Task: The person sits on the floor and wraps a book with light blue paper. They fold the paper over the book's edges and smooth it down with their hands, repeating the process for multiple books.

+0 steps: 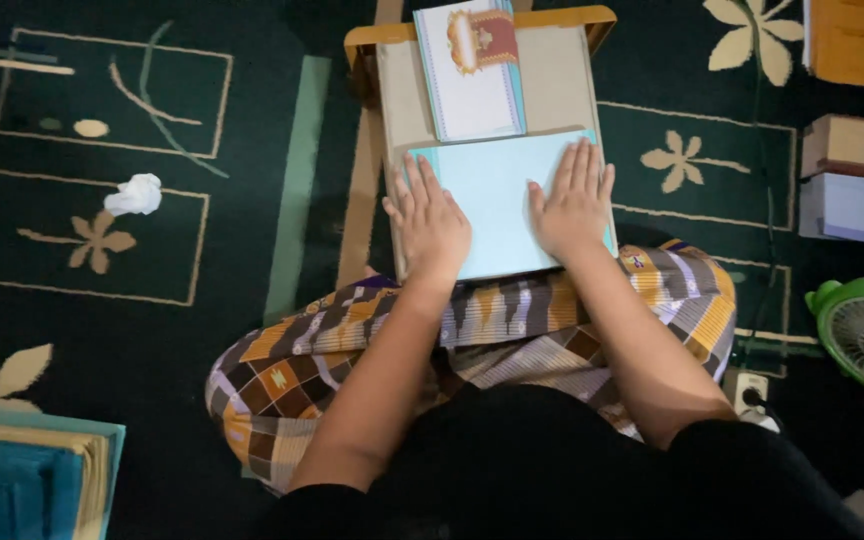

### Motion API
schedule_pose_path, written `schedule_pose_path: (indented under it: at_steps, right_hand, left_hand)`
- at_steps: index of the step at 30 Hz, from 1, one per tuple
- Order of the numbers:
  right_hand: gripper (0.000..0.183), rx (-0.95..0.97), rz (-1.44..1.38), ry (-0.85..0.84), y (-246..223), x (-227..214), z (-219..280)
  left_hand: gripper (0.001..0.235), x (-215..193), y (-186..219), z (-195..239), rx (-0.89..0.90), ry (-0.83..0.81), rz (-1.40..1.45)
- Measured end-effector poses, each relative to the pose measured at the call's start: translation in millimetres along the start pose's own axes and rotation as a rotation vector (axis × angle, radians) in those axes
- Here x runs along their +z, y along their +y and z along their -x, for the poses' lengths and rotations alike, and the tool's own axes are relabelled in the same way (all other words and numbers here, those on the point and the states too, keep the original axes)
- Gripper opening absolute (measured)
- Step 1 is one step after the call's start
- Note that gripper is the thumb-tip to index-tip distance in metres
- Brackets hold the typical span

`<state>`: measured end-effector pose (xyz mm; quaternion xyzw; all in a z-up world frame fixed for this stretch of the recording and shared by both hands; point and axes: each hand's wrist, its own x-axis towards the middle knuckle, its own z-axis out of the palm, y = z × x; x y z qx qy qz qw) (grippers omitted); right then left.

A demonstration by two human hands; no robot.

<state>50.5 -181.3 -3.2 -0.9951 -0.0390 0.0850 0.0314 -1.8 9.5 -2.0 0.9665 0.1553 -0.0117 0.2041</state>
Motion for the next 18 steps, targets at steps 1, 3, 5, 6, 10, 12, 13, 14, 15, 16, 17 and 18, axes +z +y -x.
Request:
schedule_pose_path:
  at_steps: [1,3,5,6,10,12,13,14,15,16,17,18]
  right_hand:
    - [0.084,-0.001,-0.003,0.004,-4,7,-11]
    - [0.076,0.051,0.102,0.05,-12,19,-35]
    - [0.057,-0.1,0.021,0.267,-24,53,-100]
    - [0.038,-0.248,-0.063,0.474,-29,71,-130]
    - [0.057,-0.3,-0.061,0.421,-116,4,-148]
    - [0.099,0.054,-0.036,-0.127,-151,-32,-143]
    - [0.099,0.045,-0.032,-0.128,-154,-30,-147]
    - [0.094,0.066,0.017,-0.121,-156,-28,-151]
    - [0.09,0.091,0.065,-0.114,-157,-26,-154]
    - [0.09,0.086,0.068,-0.114,-158,-28,-151]
    - [0.085,0.1,0.001,-0.114,-156,-33,-151]
    - [0.08,0.113,-0.065,-0.113,-154,-38,-151]
  left_hand:
    - [0.062,-1,1,1,0.001,0.005,-0.002]
    - [0.062,-3,2,0,-0.002,-0.009,0.053]
    - [0.062,1,-1,-4,-0.005,-0.017,0.078]
    - [0.063,4,-2,-4,-0.005,-0.036,0.103]
    - [0.068,42,-6,-10,-0.009,0.196,-0.038]
    - [0.063,48,-8,-9,0.031,0.379,-0.008]
    - [0.063,47,-8,-10,0.022,0.382,-0.007]
    - [0.063,46,-7,-11,0.029,0.374,-0.033]
    - [0.062,45,-6,-10,0.04,0.364,-0.059]
    - [0.062,48,-10,-9,0.034,0.365,-0.058]
    - [0.063,50,-10,-11,0.036,0.355,-0.036]
    - [0.064,52,-9,-13,0.039,0.344,-0.015]
